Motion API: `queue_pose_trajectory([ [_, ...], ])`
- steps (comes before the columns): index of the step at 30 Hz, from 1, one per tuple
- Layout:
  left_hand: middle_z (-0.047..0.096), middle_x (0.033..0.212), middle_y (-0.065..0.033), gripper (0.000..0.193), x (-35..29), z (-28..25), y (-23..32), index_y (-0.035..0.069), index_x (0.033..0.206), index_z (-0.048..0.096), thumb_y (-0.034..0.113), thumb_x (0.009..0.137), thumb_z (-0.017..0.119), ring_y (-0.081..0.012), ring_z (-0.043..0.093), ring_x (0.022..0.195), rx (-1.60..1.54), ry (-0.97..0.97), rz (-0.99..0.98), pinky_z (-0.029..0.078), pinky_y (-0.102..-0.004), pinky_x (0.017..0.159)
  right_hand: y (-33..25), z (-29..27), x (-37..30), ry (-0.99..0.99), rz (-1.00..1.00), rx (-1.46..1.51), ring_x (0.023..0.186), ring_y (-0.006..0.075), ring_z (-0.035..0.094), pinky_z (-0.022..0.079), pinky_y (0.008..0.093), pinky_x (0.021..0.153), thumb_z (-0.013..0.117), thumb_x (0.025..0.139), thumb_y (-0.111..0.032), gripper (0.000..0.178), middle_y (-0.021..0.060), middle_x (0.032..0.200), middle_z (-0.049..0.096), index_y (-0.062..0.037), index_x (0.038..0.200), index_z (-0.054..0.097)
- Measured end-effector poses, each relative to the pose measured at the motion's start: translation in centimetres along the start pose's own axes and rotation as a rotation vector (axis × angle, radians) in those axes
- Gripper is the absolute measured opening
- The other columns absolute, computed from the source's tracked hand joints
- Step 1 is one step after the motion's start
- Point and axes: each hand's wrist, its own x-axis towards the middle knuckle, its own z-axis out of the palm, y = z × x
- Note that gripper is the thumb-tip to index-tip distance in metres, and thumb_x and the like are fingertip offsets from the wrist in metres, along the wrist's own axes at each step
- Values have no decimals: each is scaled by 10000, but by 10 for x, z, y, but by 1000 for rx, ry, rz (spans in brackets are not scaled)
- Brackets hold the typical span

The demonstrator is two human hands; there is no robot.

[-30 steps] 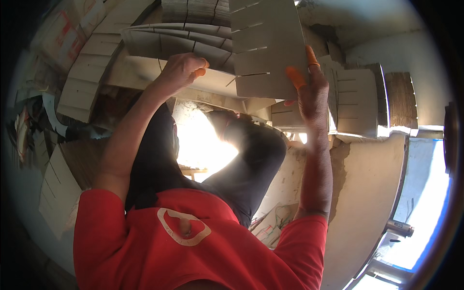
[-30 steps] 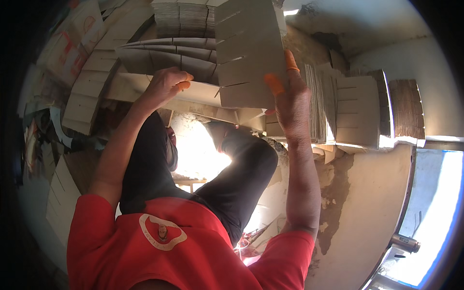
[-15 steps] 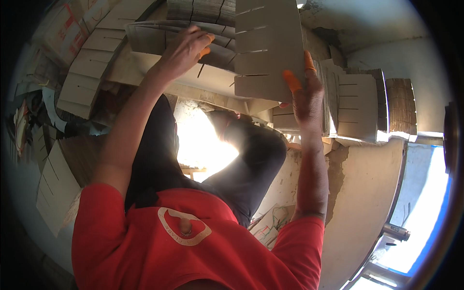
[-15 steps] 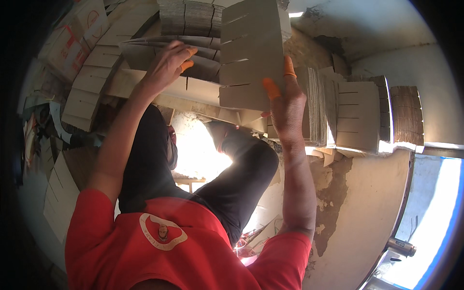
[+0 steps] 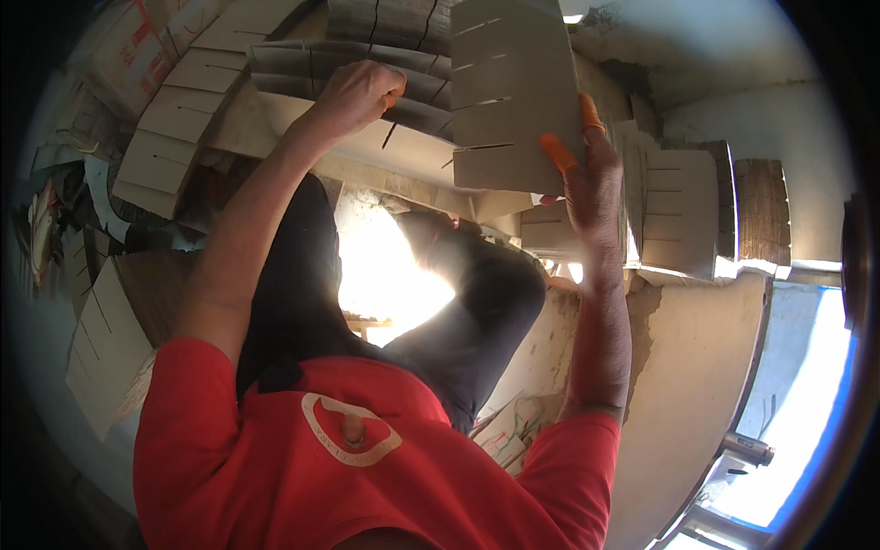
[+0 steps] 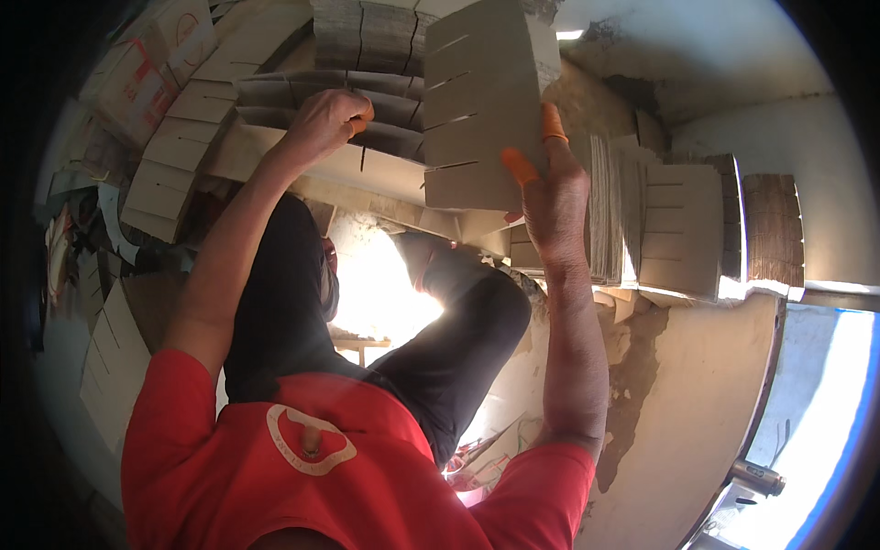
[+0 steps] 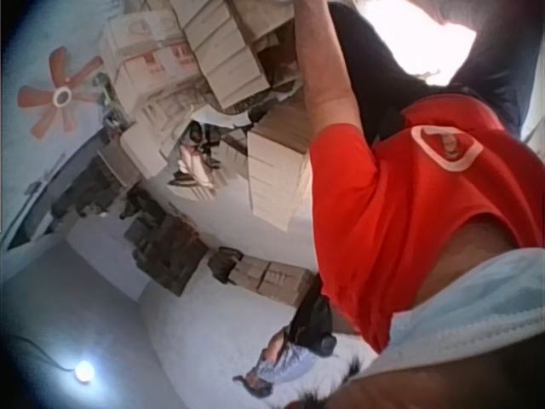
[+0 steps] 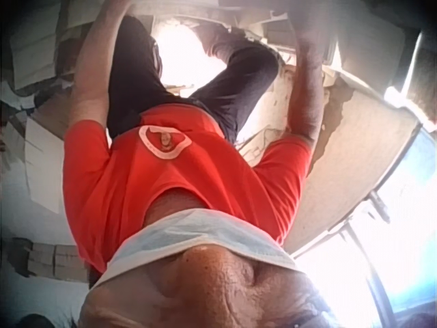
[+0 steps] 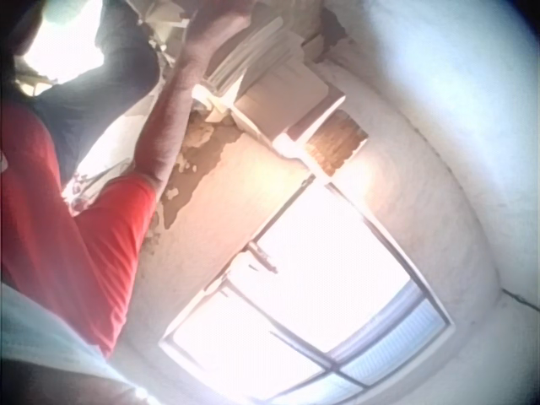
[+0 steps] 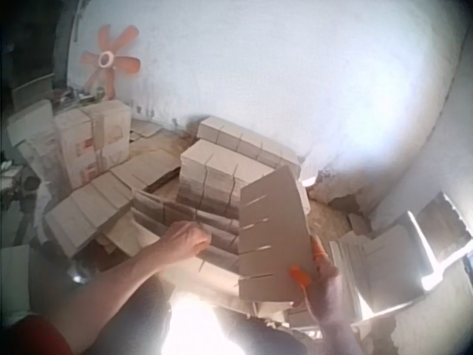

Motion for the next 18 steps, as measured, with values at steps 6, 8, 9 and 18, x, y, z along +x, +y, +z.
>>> queue_pose_trajectory([
  [6,627,790,-175,140,15,-2,-10,10,900,662,37,763,675,-312,631,774,-73,9,6,482,-401,677,1,0,8,-59,29,-25,626,100,620,520,252,409,616,869,-55,621,90,909,674,-77,1435,361],
  [8,626,776,-170,145,31,0,-23,13,898,672,65,764,695,-311,634,762,-29,180,95,482,-405,674,0,-3,11,-69,16,-16,607,98,615,514,249,402,616,869,-55,621,89,894,675,-75,1435,361],
  [9,627,771,-167,143,39,-1,-29,14,890,674,76,763,702,-311,635,758,25,301,158,483,-407,672,0,-5,12,-73,1,-5,595,98,612,511,248,399,616,868,-56,620,88,887,676,-75,1434,362],
  [18,625,744,-145,147,95,-9,-39,11,725,622,100,717,739,-336,627,744,247,-106,-26,484,-441,623,-6,-11,21,-127,48,14,517,93,572,446,225,363,605,887,-65,606,84,849,655,-28,1433,345],
])
